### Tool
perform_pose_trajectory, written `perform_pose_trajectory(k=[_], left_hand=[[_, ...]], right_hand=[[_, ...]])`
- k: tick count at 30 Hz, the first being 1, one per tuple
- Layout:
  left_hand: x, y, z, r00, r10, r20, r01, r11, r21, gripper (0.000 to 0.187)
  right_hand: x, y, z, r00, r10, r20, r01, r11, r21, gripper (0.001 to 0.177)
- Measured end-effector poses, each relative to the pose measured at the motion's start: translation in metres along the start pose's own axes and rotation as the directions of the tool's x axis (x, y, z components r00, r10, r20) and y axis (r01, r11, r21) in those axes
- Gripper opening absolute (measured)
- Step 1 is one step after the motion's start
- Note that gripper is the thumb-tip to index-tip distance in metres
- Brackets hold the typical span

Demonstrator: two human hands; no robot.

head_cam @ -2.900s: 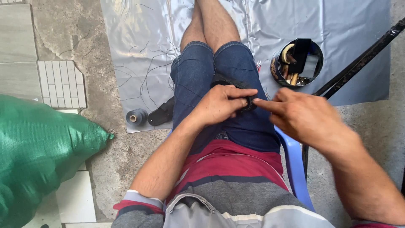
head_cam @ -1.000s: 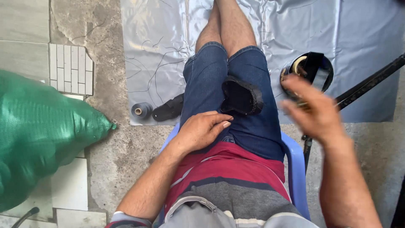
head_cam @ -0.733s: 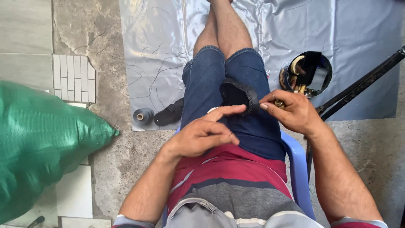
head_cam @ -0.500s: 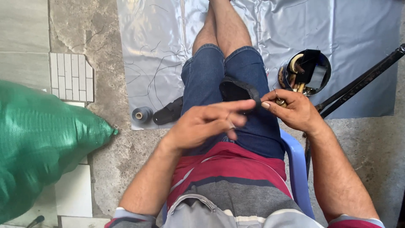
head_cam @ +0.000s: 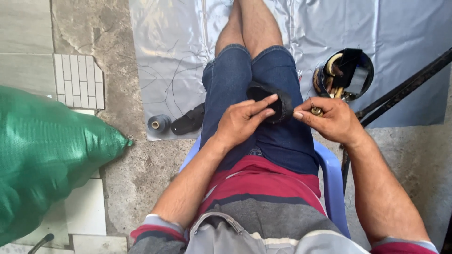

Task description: Hand-stitching the sole of a black sandal using a needle and thread.

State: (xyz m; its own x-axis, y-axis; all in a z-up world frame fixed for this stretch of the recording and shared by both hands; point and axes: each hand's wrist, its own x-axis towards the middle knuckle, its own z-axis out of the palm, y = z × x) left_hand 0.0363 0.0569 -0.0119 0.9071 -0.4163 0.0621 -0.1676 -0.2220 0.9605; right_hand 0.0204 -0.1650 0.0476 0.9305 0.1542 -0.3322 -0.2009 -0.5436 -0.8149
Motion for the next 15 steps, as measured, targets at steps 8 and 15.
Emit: perform_pose_trajectory(k=[8, 15], left_hand=[[-0.01, 0.037, -0.007, 0.985, 0.157, 0.07, -0.164, 0.981, 0.105, 0.03], [-0.032, -0.017, -0.164, 0.736, -0.635, -0.237, -0.051, 0.297, -0.954, 0.012]], right_hand=[[-0.01, -0.055, -0.017, 0.971, -0.07, 0.227, 0.125, 0.964, -0.234, 0.017], [-0.014, -0.032, -0.054, 0.943, -0.329, -0.049, 0.318, 0.935, -0.156, 0.031]])
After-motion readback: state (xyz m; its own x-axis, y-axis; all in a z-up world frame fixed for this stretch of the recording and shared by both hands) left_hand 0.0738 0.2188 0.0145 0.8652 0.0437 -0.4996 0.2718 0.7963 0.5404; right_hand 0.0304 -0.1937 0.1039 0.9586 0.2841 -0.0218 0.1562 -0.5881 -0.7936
